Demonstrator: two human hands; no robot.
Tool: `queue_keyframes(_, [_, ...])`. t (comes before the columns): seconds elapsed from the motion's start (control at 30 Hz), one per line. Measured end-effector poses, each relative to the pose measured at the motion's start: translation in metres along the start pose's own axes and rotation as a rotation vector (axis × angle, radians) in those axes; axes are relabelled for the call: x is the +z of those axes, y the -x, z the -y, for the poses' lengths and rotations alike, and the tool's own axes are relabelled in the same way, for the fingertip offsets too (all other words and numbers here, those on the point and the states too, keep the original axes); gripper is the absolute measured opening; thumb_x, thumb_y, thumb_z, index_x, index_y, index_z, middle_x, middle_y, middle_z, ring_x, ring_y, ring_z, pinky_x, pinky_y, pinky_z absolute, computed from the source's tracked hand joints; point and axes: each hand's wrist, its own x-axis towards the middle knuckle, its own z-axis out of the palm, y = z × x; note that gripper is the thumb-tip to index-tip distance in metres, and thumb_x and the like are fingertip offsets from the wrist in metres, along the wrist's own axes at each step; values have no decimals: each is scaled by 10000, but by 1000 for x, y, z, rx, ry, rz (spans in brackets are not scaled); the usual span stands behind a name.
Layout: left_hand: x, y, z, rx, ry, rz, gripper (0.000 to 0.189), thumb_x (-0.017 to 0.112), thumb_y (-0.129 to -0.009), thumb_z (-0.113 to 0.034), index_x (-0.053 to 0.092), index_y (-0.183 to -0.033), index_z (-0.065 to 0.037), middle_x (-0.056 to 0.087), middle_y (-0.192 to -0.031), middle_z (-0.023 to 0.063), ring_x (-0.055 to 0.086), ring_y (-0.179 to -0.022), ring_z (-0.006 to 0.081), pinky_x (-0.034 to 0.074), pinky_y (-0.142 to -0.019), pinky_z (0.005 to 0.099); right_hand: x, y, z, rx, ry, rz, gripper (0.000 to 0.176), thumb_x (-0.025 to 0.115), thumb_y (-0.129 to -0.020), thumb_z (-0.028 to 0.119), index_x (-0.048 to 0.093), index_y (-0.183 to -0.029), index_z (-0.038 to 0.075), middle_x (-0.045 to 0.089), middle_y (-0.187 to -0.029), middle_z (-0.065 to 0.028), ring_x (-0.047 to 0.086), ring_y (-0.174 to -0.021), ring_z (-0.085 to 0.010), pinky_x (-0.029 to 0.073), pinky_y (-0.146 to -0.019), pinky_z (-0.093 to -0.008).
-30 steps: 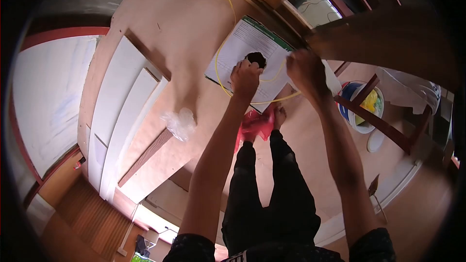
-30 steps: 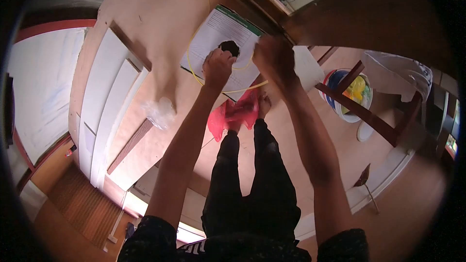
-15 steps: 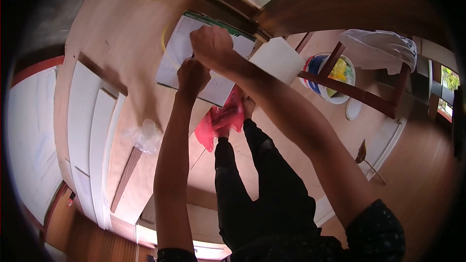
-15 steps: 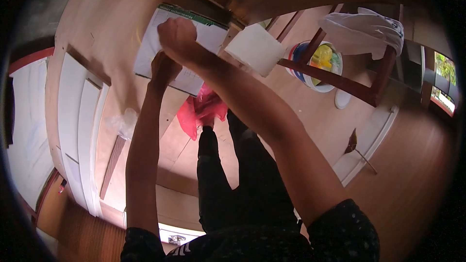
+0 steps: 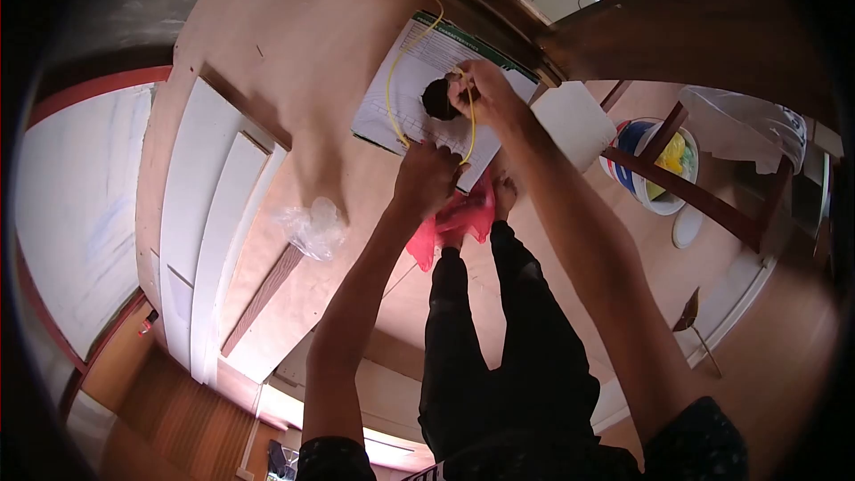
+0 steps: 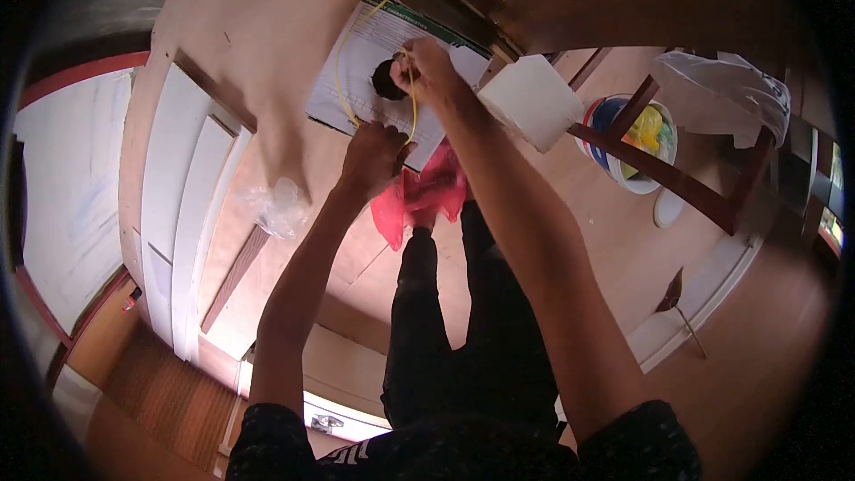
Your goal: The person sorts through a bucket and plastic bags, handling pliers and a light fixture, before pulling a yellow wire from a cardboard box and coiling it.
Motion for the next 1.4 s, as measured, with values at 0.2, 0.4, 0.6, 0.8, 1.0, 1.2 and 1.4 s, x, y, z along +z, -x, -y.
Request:
queue_keyframes(0.2, [-12,11,-29,-605,1441,93,418,345,-962,-376,530,-820,-29,346,-554,-19,329,-493,100,313,-475,254,27,52,-32,-224,-125,-86,169,487,-831,137,517,-809,-28,530,-677,-104,504,-541,-165,518,-615,-303])
queue_keyframes(0.4, [-7,2,-17,-782,2703,-197,307,362,-954,-354,496,-841,-102,294,-524,-56,276,-446,81,254,-387,213,-33,87,-87,-207,306,177,388,374,-926,359,549,-925,12,577,-778,-58,532,-677,-135,403,-607,-253])
queue_keyframes(0.6, [-44,-5,-25,-1067,2044,-230,245,412,-941,-311,519,-881,-99,355,-562,-54,332,-472,70,287,-413,214,-34,144,-120,-714,1016,121,400,360,-944,373,538,-846,28,538,-679,-19,482,-600,-130,388,-585,-335])
queue_keyframes(0.8, [-48,-43,29,-672,294,-571,416,491,-884,-337,496,-1113,9,531,-979,146,501,-877,301,416,-781,418,-58,165,-149,-690,1045,66,397,400,-949,284,456,-641,38,422,-540,18,386,-478,-101,330,-455,-293])
queue_keyframes(1.0, [-47,-121,82,-941,159,-252,473,530,-820,-409,533,-1168,-88,571,-1104,230,540,-1070,333,425,-892,405,-62,171,-157,-448,555,29,447,415,-947,361,366,-587,101,310,-508,41,283,-415,-59,230,-382,-225])
queue_keyframes(1.2, [-61,-88,116,-730,243,-247,284,525,-824,-342,678,-903,-117,648,-935,148,620,-872,322,484,-768,425,-72,179,-153,-412,398,25,458,449,-927,389,314,-578,125,270,-508,43,226,-395,-55,196,-362,-226])
queue_keyframes(1.4, [-62,-85,95,-765,185,-114,282,491,-822,-340,675,-946,-165,643,-951,130,609,-892,322,473,-801,406,-66,187,-147,-363,323,8,471,465,-918,400,307,-565,132,248,-495,52,206,-385,-49,183,-359,-222])
